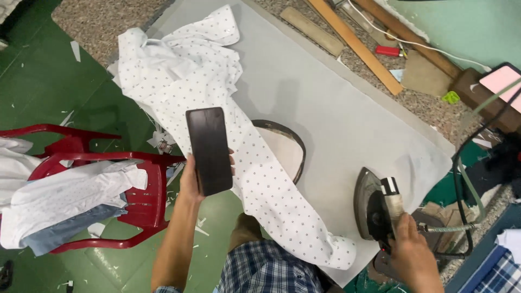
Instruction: The person irons a white patterned shirt on a small ironing board using a steam iron and a black pressing block. They repeatedly smooth the fabric with their hands and the block while applying the iron to different sections of the garment.
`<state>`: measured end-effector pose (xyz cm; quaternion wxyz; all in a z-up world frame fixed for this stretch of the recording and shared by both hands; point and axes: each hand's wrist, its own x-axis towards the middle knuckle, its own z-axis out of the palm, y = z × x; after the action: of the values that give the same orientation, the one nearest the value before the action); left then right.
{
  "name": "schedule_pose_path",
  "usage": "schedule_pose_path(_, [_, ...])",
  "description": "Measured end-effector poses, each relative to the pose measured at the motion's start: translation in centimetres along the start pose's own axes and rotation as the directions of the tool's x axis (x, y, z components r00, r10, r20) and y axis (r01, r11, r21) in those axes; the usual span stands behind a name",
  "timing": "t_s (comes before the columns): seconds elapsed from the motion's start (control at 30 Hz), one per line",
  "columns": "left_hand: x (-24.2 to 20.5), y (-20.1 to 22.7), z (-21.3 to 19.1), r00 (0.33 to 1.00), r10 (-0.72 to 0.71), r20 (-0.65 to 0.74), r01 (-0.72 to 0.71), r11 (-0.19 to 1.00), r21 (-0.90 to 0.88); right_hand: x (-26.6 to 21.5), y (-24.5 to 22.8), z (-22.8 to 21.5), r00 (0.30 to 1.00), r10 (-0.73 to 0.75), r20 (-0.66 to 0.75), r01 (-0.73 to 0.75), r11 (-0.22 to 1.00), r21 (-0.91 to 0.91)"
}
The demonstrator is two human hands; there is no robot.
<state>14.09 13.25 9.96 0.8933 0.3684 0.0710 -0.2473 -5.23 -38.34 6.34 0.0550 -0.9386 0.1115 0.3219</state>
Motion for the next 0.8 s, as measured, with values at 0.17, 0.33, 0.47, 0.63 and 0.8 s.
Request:
schedule_pose_path(0.17, [-5.2,0.0,-4.1,0.549,-0.004,-0.836,0.465,0.832,0.301,4.4,-2.4,-5.8,0.956,0.287,0.059,-0.224,0.587,0.778])
schedule_pose_path(0.33, [-7.0,-2.9,-7.2,0.885,0.46,0.071,-0.143,0.123,0.982,3.1,-9.0,-12.5,0.96,0.28,-0.023,-0.229,0.827,0.514])
schedule_pose_path(0.47, [-7.0,-6.5,-7.5,0.848,0.468,0.25,-0.092,-0.334,0.938,0.7,-19.6,-19.9,0.994,0.094,-0.064,-0.081,0.981,0.175])
schedule_pose_path(0.63, [-6.3,-7.0,-5.5,0.867,0.444,0.225,-0.031,-0.403,0.915,6.7,-28.2,-19.8,0.952,-0.302,-0.048,0.3,0.952,-0.056])
schedule_pose_path(0.8, [-6.3,-8.5,-6.0,0.885,0.408,0.224,-0.02,-0.446,0.895,10.8,-35.0,-19.1,0.792,-0.609,-0.037,0.59,0.779,-0.211])
